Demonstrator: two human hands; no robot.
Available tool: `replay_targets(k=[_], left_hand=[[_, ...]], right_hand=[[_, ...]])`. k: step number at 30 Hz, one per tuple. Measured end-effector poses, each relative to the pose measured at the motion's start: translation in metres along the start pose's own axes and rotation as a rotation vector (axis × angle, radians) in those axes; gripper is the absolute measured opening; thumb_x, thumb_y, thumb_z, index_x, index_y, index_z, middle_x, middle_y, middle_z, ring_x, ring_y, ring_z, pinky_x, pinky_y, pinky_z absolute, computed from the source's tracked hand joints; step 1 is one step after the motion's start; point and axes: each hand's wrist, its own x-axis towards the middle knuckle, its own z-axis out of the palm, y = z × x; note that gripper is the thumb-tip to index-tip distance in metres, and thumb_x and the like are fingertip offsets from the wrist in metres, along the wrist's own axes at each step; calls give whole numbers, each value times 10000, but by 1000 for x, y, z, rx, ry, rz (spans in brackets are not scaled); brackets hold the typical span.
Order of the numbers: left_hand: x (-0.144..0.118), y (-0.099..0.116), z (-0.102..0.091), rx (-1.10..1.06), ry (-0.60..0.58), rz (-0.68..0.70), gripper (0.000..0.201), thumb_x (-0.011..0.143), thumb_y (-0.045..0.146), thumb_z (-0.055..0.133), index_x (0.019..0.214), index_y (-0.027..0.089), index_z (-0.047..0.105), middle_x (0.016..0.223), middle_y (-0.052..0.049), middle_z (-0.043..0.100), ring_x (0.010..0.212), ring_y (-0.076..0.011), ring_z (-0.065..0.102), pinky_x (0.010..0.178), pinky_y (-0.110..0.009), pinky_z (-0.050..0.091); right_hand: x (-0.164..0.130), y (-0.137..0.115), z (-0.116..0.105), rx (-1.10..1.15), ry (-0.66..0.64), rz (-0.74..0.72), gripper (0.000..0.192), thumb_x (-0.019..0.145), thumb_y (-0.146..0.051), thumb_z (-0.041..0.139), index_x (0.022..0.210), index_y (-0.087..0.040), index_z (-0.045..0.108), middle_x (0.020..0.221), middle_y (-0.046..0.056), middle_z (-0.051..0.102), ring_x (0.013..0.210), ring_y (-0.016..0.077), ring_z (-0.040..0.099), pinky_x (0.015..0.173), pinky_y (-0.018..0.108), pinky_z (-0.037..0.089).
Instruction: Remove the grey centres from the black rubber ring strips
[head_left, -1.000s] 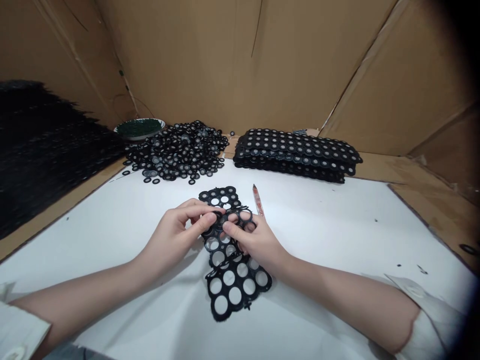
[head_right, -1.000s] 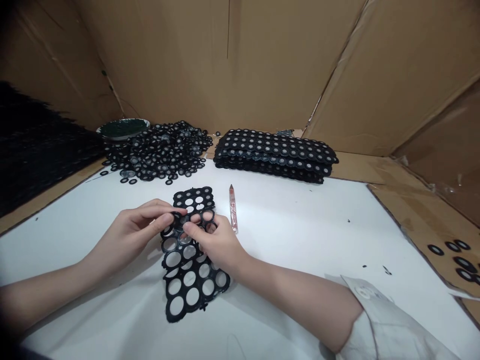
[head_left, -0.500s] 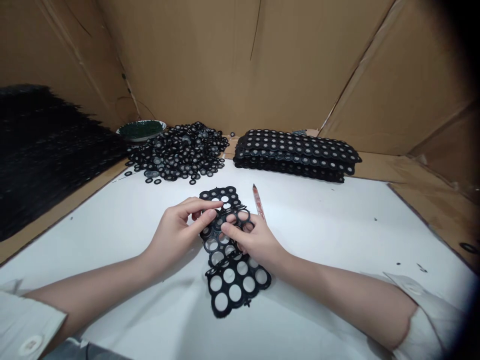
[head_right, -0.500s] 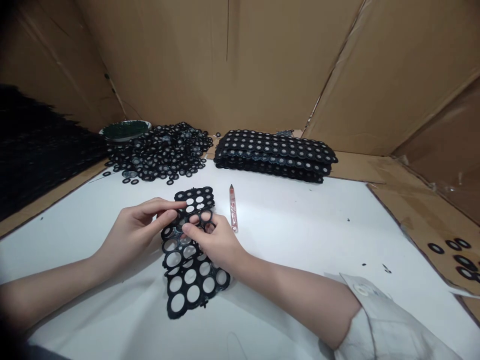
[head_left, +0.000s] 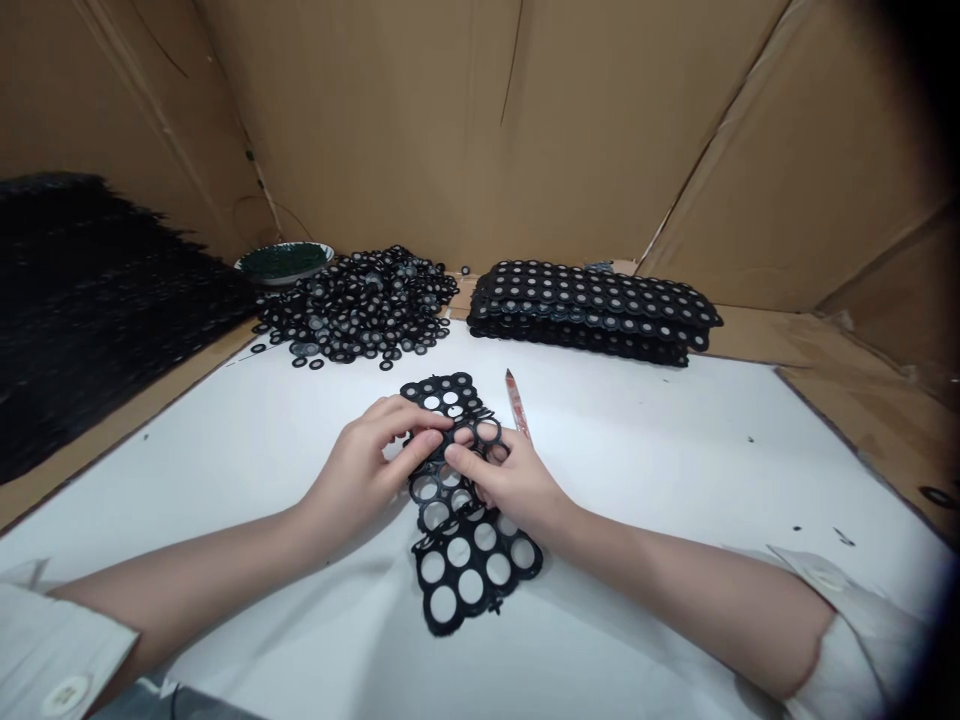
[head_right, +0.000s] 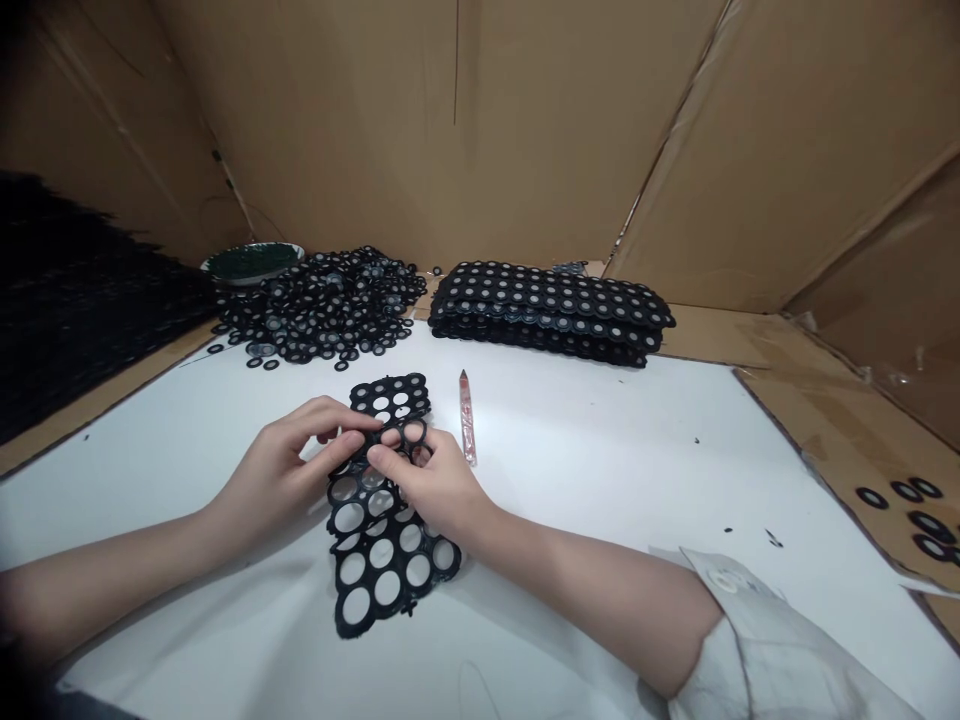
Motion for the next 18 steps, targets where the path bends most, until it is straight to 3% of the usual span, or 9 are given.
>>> replay_targets(k=[4, 7, 9, 14, 18], left_hand=[[-4, -2, -1, 109, 99, 150, 141, 836, 213, 429, 889, 205, 560, 833, -15, 568, 813, -144, 521, 729, -272, 423], [-4, -3, -6, 146, 297, 113, 117, 838, 201, 422, 914, 202, 511, 842, -12, 581, 771, -130, 538, 671, -246, 438], [-3, -5, -7, 206, 358, 110, 112, 833, 207, 440, 918, 201, 512, 840, -6, 597, 753, -124, 548, 636, -228, 440], [-2, -10, 1, 286, 143, 256, 152, 829, 212, 457, 937, 175, 557, 785, -15, 614, 719, -119, 560, 658, -228, 445], [-5, -8, 3, 178, -22, 179, 233, 861, 239, 392, 1009, 174, 559, 839, -33, 621, 750, -122, 568, 676, -236, 447]], right_hand=[[0, 4, 0, 11, 19, -11, 220, 657, -317, 639, 777, -183, 510, 705, -28, 520, 666, 96, 533, 643, 238, 448], [1, 7, 0, -26, 38, -9, 223, 650, -325, 643, 759, -183, 511, 653, -41, 501, 622, 92, 516, 642, 248, 436], [1, 7, -1, -45, 47, 6, 234, 643, -338, 647, 750, -184, 508, 616, -53, 486, 577, 85, 497, 608, 242, 425], [0, 3, 0, -22, 11, 2, 227, 665, -368, 624, 720, -189, 496, 603, -52, 499, 562, 87, 498, 568, 229, 418], [0, 5, 1, 5, -10, -33, 222, 681, -366, 614, 718, -180, 499, 660, -35, 528, 645, 95, 527, 650, 240, 434]])
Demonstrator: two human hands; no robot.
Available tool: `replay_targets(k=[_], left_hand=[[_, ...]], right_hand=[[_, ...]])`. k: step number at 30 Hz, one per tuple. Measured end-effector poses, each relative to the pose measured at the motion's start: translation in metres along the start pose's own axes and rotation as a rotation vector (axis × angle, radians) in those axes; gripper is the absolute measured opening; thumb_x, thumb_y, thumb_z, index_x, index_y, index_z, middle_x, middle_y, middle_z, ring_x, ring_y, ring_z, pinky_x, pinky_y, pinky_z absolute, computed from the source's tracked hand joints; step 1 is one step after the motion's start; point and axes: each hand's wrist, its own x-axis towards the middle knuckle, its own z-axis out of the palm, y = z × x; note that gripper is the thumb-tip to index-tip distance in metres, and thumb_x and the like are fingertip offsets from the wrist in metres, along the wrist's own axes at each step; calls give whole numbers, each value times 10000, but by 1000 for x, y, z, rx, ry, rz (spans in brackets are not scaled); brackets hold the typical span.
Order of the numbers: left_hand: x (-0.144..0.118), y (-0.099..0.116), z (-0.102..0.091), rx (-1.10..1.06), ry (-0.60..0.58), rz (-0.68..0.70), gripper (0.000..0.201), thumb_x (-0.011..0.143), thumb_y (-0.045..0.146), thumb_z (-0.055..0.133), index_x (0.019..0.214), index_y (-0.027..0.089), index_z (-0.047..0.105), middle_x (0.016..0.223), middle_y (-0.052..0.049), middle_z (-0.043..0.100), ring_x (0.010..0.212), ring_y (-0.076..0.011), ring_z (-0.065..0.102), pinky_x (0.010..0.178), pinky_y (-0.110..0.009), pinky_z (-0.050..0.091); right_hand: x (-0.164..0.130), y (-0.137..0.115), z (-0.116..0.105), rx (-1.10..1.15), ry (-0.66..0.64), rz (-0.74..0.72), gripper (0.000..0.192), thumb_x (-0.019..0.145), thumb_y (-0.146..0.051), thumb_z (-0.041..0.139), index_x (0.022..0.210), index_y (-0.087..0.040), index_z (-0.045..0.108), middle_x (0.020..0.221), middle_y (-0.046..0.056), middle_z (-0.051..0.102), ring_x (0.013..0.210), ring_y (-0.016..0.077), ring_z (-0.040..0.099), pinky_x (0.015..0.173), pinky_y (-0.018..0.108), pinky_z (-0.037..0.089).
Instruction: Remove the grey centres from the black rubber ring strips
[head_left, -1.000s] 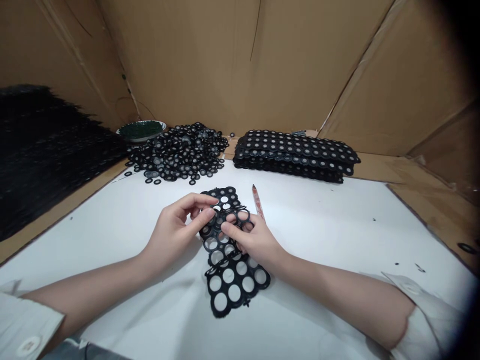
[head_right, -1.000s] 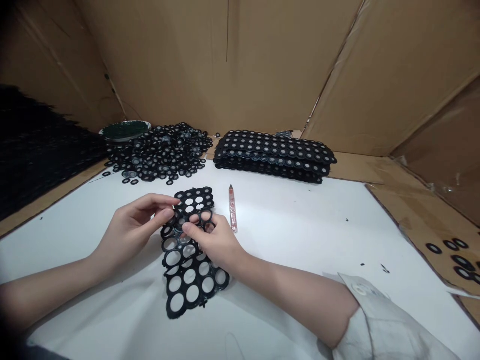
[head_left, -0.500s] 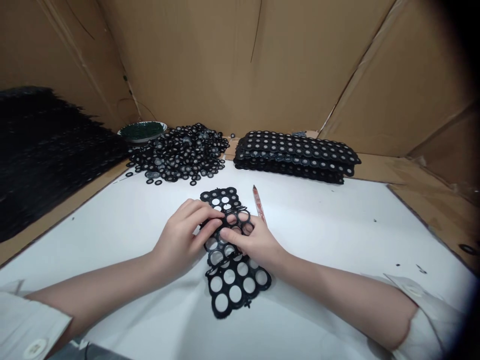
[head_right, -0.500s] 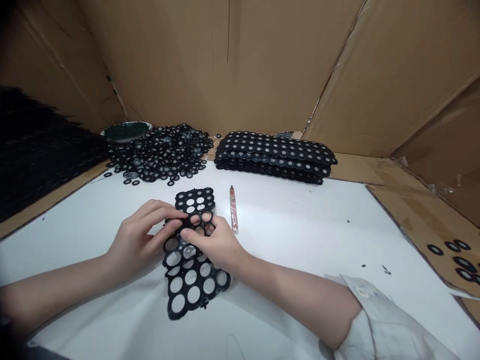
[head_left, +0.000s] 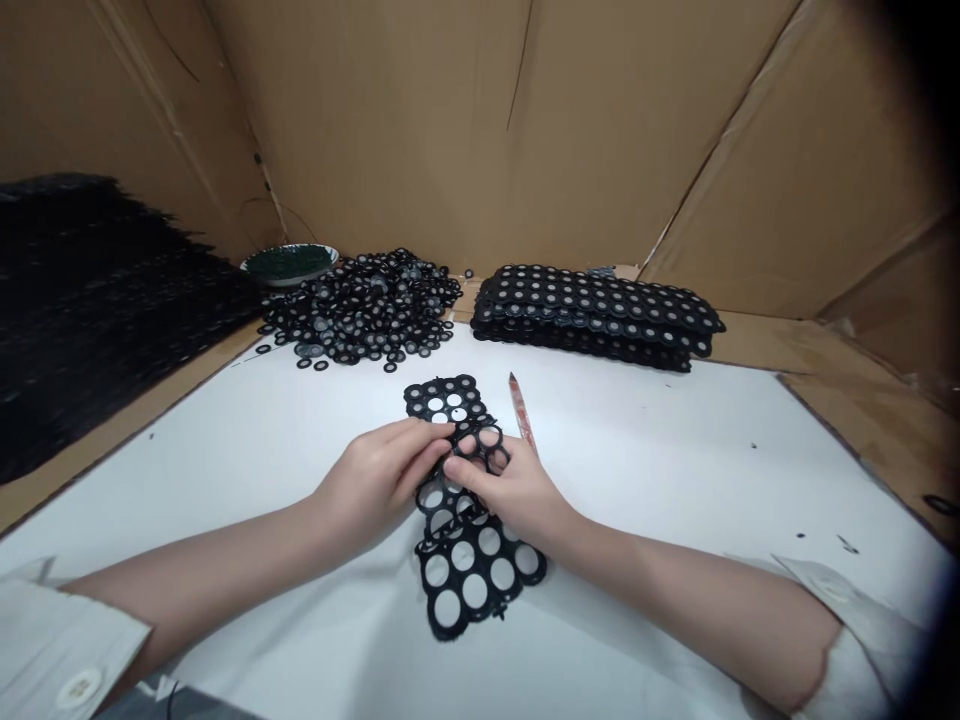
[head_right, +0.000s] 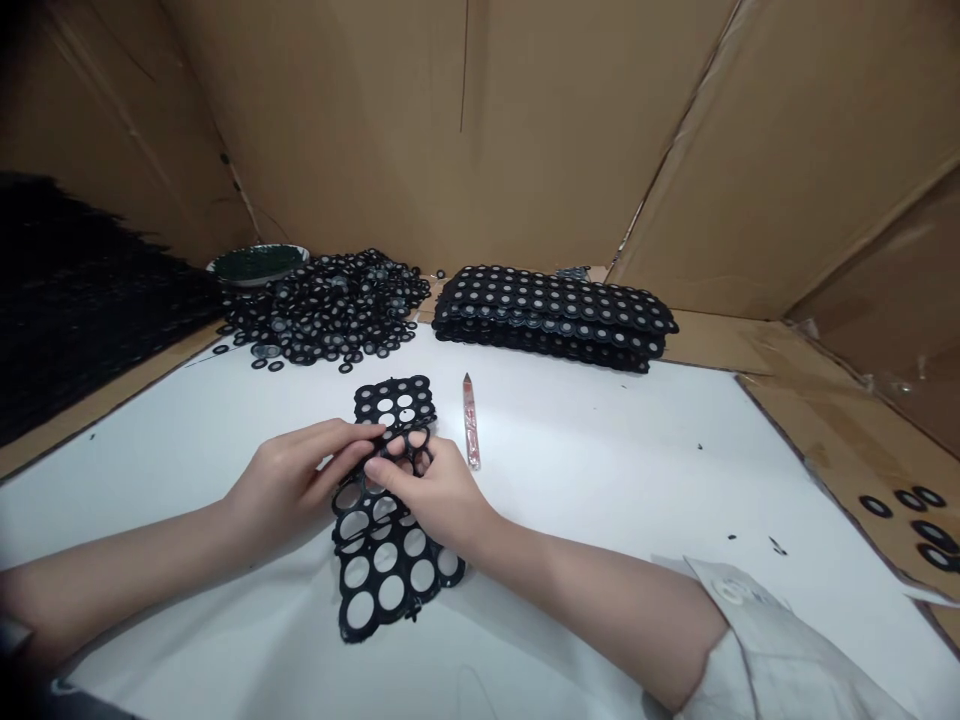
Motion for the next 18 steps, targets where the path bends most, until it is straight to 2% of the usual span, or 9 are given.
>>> replay_targets(k=[4, 8, 9, 10, 13, 14, 15, 18], left_hand=[[3, 5, -5, -137, -104, -150, 290, 830, 330, 443, 1071, 205, 543, 841, -28, 614, 743, -145, 569, 667, -265, 453], [13, 3, -12, -385, -186, -330, 227, 831, 325, 426, 951, 205, 577, 815, -17, 630, 727, -148, 578, 635, -255, 453], [16, 0, -14, -425, -155, -367, 219, 834, 318, 418, 931, 200, 574, 791, -12, 624, 706, -140, 571, 625, -247, 449], [19, -3, -17, -439, -71, -393, 212, 837, 315, 409, 916, 197, 567, 752, -4, 605, 677, -130, 557, 615, -240, 443], [24, -12, -24, -371, 289, -402, 199, 858, 309, 359, 924, 202, 512, 687, 19, 520, 624, -108, 497, 611, -232, 425], [24, -13, -24, -334, 323, -391, 195, 865, 306, 342, 945, 204, 488, 703, 18, 513, 632, -107, 493, 620, -234, 423], [22, -13, -23, -282, 313, -378, 191, 867, 308, 332, 946, 206, 473, 683, 22, 512, 597, -106, 486, 585, -233, 416], [15, -8, -13, -79, 24, -245, 213, 869, 283, 320, 1008, 208, 463, 762, -3, 578, 650, -129, 537, 604, -251, 420]], right_hand=[[0, 1, 0, -7, -10, -31, 199, 702, -347, 594, 744, -181, 492, 704, -27, 535, 691, 101, 538, 701, 253, 440], [0, 1, 0, -22, -86, -5, 142, 715, -283, 578, 788, -182, 508, 691, -34, 523, 622, 86, 545, 668, 249, 456], [0, 2, 1, 4, -97, 4, 129, 721, -269, 567, 797, -184, 505, 714, -29, 530, 627, 88, 561, 678, 255, 461], [0, 2, 1, 42, -95, 15, 119, 726, -259, 558, 797, -187, 495, 740, -24, 538, 643, 93, 580, 692, 261, 467], [0, 3, 2, 149, -56, 61, 126, 736, -262, 542, 786, -202, 442, 761, -17, 561, 713, 121, 615, 716, 282, 478], [0, 3, 2, 170, -51, 73, 137, 739, -266, 539, 793, -206, 429, 749, -14, 571, 739, 132, 618, 723, 290, 479], [0, 3, 2, 182, -51, 82, 147, 744, -271, 536, 808, -209, 419, 738, -10, 583, 764, 141, 619, 734, 298, 478], [-1, 1, 1, 174, -33, 82, 166, 748, -277, 534, 847, -210, 419, 750, 1, 604, 770, 146, 617, 765, 316, 470]])
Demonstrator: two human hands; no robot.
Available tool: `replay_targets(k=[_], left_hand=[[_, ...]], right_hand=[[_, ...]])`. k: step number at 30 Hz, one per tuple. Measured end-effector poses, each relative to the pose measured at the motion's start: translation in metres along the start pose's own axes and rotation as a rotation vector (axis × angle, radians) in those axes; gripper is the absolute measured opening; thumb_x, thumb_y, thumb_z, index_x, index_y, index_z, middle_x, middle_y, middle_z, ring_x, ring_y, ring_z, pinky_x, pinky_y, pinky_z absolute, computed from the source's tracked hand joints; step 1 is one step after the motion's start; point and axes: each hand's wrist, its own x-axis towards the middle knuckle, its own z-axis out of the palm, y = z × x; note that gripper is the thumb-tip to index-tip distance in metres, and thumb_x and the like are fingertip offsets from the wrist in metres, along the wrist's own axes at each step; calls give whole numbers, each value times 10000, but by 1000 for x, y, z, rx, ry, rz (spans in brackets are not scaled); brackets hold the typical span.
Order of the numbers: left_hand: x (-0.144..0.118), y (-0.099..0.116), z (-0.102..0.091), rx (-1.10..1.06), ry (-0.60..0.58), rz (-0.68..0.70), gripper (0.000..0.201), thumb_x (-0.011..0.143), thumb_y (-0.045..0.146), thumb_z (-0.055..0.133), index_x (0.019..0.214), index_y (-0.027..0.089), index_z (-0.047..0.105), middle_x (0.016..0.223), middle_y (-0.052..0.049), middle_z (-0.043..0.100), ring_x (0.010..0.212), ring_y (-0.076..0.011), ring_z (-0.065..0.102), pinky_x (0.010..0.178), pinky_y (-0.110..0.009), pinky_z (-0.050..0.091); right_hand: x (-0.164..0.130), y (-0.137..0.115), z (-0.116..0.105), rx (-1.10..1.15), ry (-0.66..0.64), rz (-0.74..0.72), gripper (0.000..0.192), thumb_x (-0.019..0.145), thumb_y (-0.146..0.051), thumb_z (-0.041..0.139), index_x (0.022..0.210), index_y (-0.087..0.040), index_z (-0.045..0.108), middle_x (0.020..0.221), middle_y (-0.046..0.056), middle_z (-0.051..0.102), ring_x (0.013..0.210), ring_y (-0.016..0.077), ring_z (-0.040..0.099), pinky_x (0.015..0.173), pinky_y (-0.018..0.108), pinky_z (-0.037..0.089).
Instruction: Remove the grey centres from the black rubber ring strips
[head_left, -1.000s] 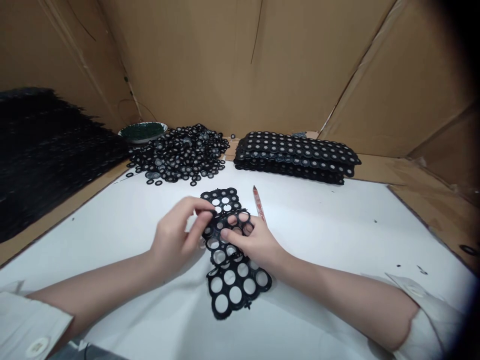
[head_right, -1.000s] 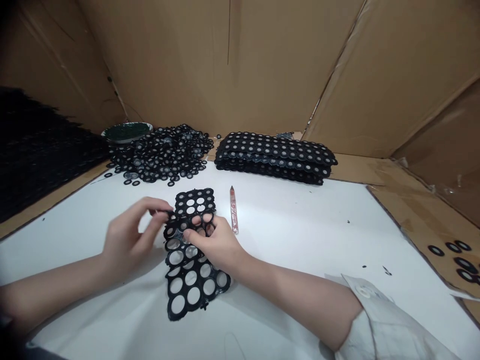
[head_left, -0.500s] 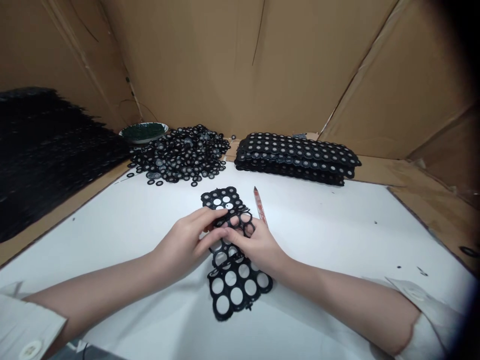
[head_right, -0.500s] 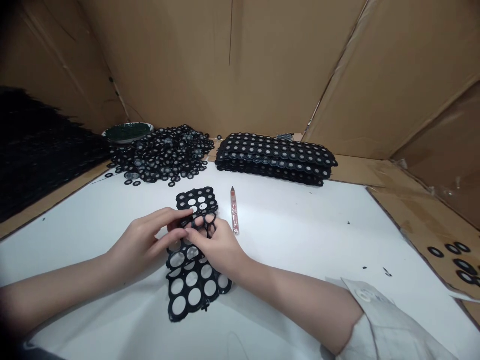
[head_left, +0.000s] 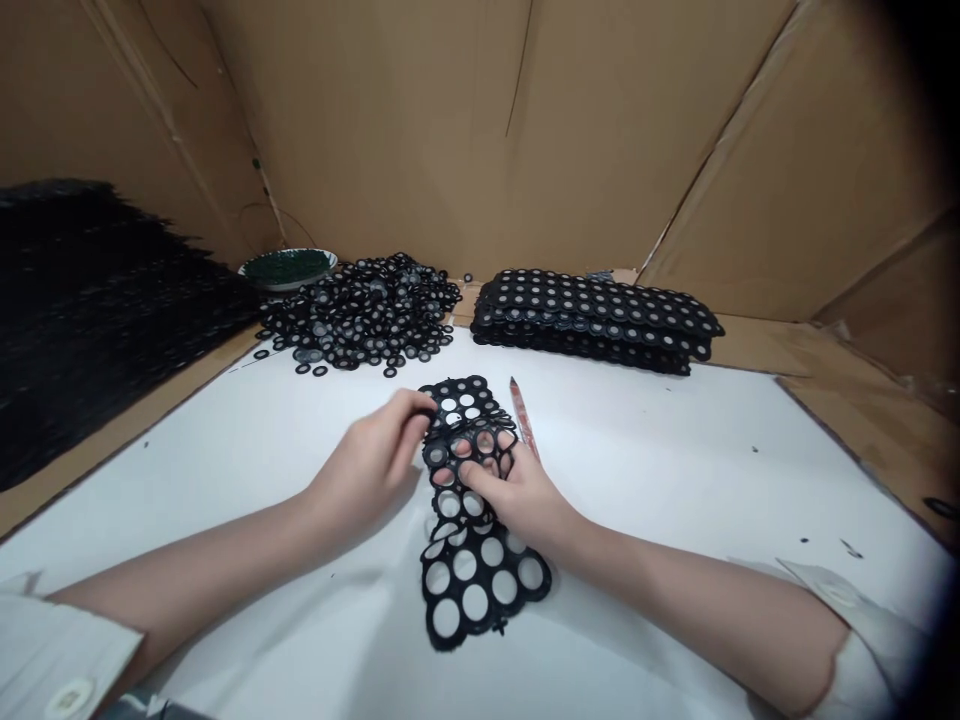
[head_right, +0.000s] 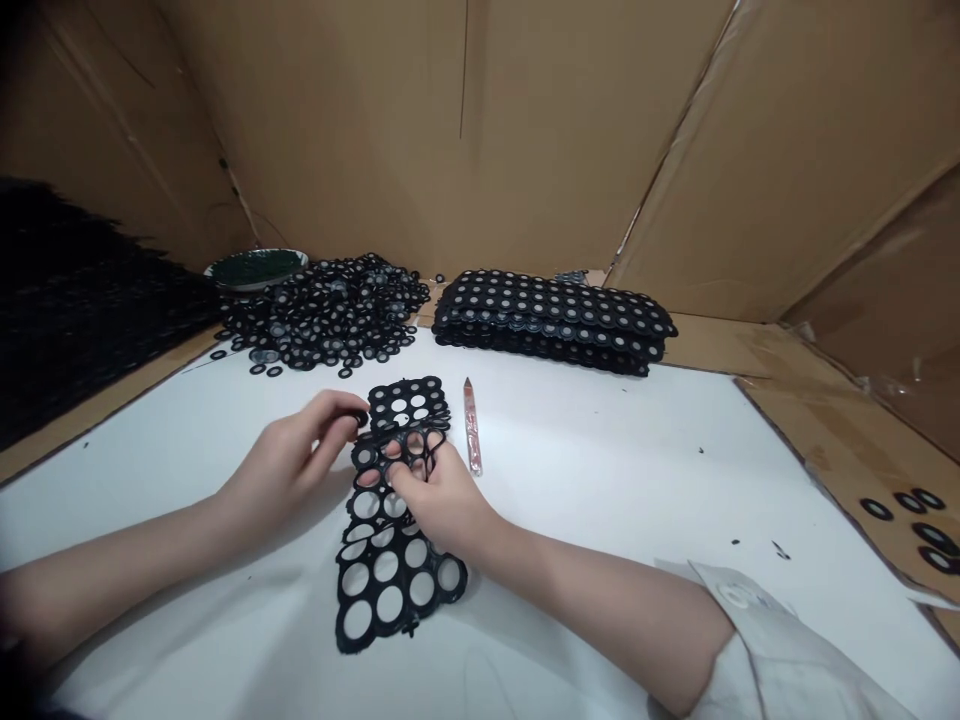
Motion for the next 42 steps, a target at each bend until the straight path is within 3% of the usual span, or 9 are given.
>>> replay_targets(k=[6, 14, 16, 21, 27, 32, 34, 39, 42], left_hand=[[-12, 1, 11, 224, -179, 189, 284, 874, 261, 264, 1046, 179, 475, 913, -69, 596, 748, -171, 571, 651, -297, 440], [-6, 3, 6, -7, -302, 67, 262, 876, 312, 268, 910, 210, 508, 802, -22, 607, 703, -166, 567, 625, -279, 426], [2, -1, -2, -6, -233, 33, 275, 879, 306, 258, 846, 215, 516, 740, -2, 598, 666, -155, 553, 614, -262, 407], [16, -12, -16, 130, 156, -73, 281, 877, 340, 270, 824, 216, 517, 713, 3, 565, 631, -146, 511, 579, -249, 361], [-1, -1, 5, 151, -171, 82, 250, 877, 340, 278, 906, 208, 488, 808, -18, 574, 695, -156, 529, 619, -271, 386], [-2, 4, 5, -9, -345, 51, 235, 868, 332, 300, 930, 204, 487, 803, -17, 598, 694, -155, 547, 613, -265, 413], [4, 0, -2, -31, -277, 19, 255, 876, 320, 271, 879, 207, 500, 749, -3, 593, 666, -146, 541, 606, -254, 411], [17, -13, -17, 151, 225, -90, 268, 874, 284, 262, 821, 202, 512, 714, 1, 571, 603, -127, 510, 564, -233, 382], [10, -12, -10, 311, 84, 58, 244, 869, 283, 283, 769, 192, 486, 654, 8, 551, 557, -123, 496, 541, -236, 366]], right_hand=[[0, 1, 0, -117, 95, -82, 162, 735, -231, 531, 885, -190, 485, 873, 8, 568, 836, 124, 569, 823, 287, 440], [1, 0, 0, -168, 15, -67, 148, 732, -178, 489, 878, -198, 486, 869, 11, 578, 842, 132, 580, 835, 299, 440], [1, -1, 0, -194, -81, -63, 178, 723, -128, 454, 881, -205, 486, 860, 8, 600, 854, 137, 589, 852, 305, 430], [-3, -3, -1, -300, -185, -112, 256, 689, -52, 404, 871, -211, 493, 880, 11, 617, 914, 154, 562, 862, 316, 411], [-5, -3, -2, -374, -178, -184, 214, 712, -84, 412, 851, -212, 513, 788, -3, 556, 750, 137, 534, 739, 282, 440], [-5, -2, -4, -404, -158, -161, 195, 697, -89, 426, 818, -206, 525, 713, -17, 516, 654, 122, 495, 685, 274, 443], [-5, -5, -4, -380, -175, -160, 287, 686, -68, 411, 897, -206, 547, 782, -7, 555, 732, 129, 522, 787, 290, 429], [-3, -9, -5, -320, -174, -94, 381, 677, -61, 381, 979, -197, 570, 893, 7, 593, 837, 132, 544, 875, 295, 395], [-1, -5, -7, -282, -107, -79, 372, 676, -82, 415, 995, -200, 565, 822, -2, 587, 718, 123, 539, 808, 287, 428]])
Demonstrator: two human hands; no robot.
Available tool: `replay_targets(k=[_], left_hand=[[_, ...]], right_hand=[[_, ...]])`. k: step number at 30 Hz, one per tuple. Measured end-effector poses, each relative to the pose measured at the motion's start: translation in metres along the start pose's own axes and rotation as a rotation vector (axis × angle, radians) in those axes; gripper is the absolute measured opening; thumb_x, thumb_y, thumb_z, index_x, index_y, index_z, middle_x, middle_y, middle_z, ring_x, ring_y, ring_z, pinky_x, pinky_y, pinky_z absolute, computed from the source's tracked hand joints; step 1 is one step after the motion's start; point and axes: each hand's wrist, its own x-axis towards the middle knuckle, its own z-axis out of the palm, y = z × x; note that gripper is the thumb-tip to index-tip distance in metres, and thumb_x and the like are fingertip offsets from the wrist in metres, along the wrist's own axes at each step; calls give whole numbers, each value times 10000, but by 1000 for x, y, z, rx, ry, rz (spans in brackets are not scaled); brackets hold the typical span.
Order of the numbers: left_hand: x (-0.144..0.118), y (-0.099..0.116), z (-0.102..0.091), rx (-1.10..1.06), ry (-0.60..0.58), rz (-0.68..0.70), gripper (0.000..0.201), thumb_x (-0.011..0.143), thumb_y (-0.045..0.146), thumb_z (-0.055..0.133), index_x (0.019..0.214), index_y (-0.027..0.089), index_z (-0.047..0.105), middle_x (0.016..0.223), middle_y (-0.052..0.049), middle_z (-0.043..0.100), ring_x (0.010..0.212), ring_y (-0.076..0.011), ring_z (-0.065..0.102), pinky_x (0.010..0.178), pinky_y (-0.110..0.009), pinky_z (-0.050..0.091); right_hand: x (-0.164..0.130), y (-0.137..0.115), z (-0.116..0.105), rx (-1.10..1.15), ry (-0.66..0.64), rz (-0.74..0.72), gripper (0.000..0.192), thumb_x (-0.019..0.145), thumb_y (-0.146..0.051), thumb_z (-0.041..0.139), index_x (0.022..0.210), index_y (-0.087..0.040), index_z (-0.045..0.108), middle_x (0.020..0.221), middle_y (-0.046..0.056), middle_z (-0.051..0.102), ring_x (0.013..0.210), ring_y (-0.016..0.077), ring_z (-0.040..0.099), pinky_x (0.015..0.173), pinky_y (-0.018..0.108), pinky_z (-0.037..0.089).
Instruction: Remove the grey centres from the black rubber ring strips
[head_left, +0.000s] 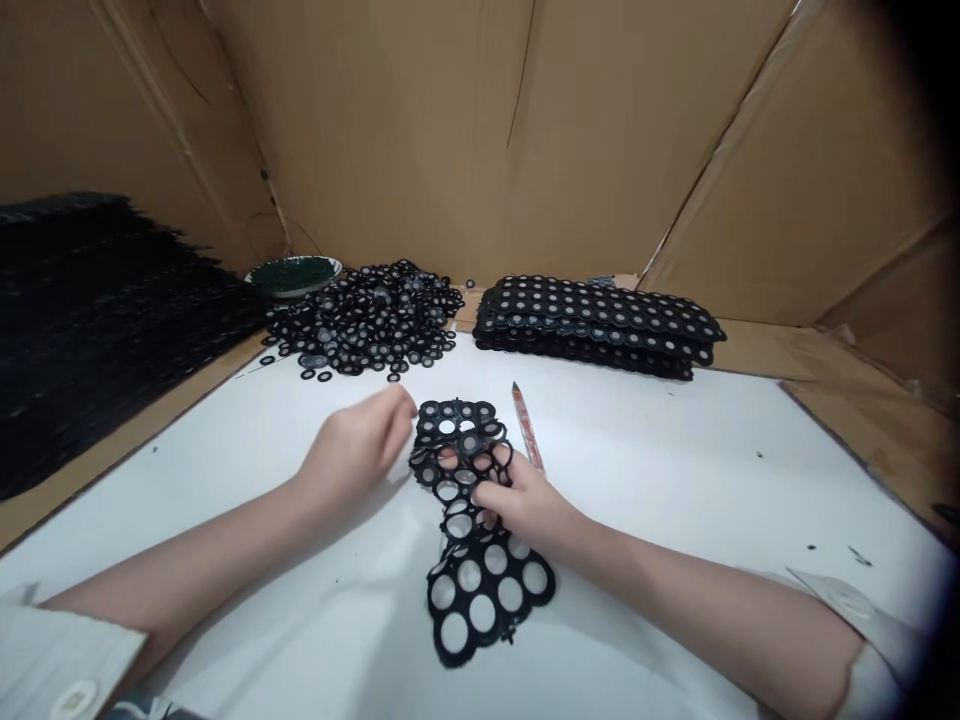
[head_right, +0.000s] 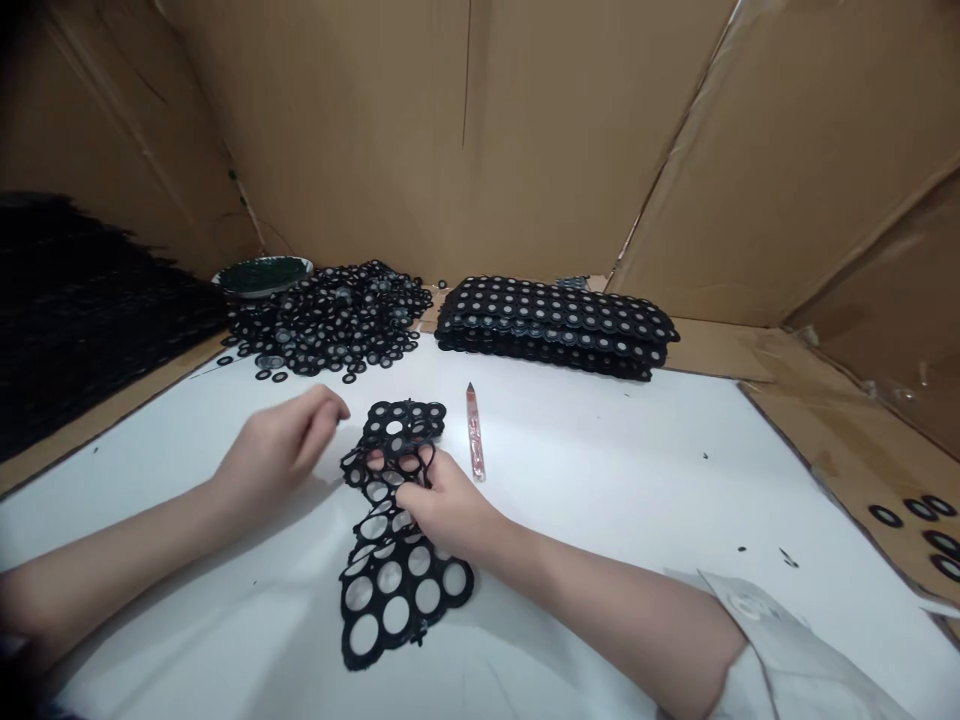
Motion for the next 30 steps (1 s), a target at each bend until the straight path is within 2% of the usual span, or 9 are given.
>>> replay_targets(k=[3, 7, 12, 15, 17, 20, 24, 26, 30], left_hand=[[-12, 8, 9, 88, -136, 174, 278, 884, 303, 244, 790, 180, 475, 691, -11, 553, 566, -134, 504, 528, -249, 362], [-19, 13, 14, 53, -245, 275, 304, 853, 429, 313, 873, 169, 469, 781, -42, 562, 645, -167, 538, 545, -265, 392], [-11, 13, 10, -87, -309, 141, 261, 870, 377, 281, 827, 193, 461, 762, -17, 571, 649, -153, 542, 562, -252, 397], [-1, 7, 3, -144, -209, 17, 297, 888, 326, 244, 746, 199, 471, 633, 21, 542, 574, -125, 510, 538, -228, 371], [5, 1, -3, -106, -34, -53, 304, 886, 312, 262, 738, 197, 500, 602, 25, 526, 556, -120, 495, 531, -223, 359], [5, -2, -8, -40, 223, -99, 284, 883, 268, 285, 742, 191, 519, 586, 29, 516, 509, -97, 470, 501, -208, 340], [-10, 6, 0, 68, 202, 222, 192, 843, 238, 401, 688, 174, 494, 522, 45, 493, 438, -74, 427, 461, -201, 316], [-18, 11, 7, 121, 174, 376, 184, 829, 233, 438, 663, 170, 489, 507, 43, 481, 442, -79, 425, 455, -209, 307], [-24, 15, 17, 208, 180, 520, 210, 819, 208, 454, 615, 165, 483, 490, 35, 444, 432, -92, 387, 433, -236, 281]], right_hand=[[1, 4, -1, 43, 57, 46, 329, 676, -106, 447, 972, -195, 559, 670, -26, 530, 561, 101, 477, 652, 261, 450], [1, 4, -2, 101, 74, 67, 274, 675, -109, 459, 918, -186, 560, 613, -44, 483, 484, 70, 409, 561, 226, 422], [1, 1, 0, 73, 28, 63, 310, 682, -100, 446, 953, -201, 557, 715, -24, 558, 530, 82, 458, 614, 246, 446], [1, 0, 2, 27, -103, 12, 350, 714, -79, 389, 990, -216, 555, 846, -1, 605, 762, 120, 551, 828, 294, 424], [-1, 0, 3, 5, -147, -13, 380, 731, -68, 364, 1030, -226, 538, 938, 4, 605, 909, 127, 543, 927, 311, 366], [-3, -1, 4, -66, -146, -48, 387, 741, -63, 371, 1061, -227, 514, 1000, 10, 585, 978, 136, 521, 935, 316, 365], [-6, -4, 5, -168, -166, -146, 235, 763, -112, 438, 967, -192, 523, 952, 24, 565, 931, 142, 513, 864, 293, 406], [-8, -5, 3, -195, -179, -157, 177, 761, -147, 483, 932, -186, 502, 850, 6, 537, 794, 119, 509, 755, 261, 436], [-9, -6, -2, -209, -284, -72, 108, 749, -205, 538, 830, -181, 470, 635, -50, 391, 554, 71, 372, 496, 195, 362]])
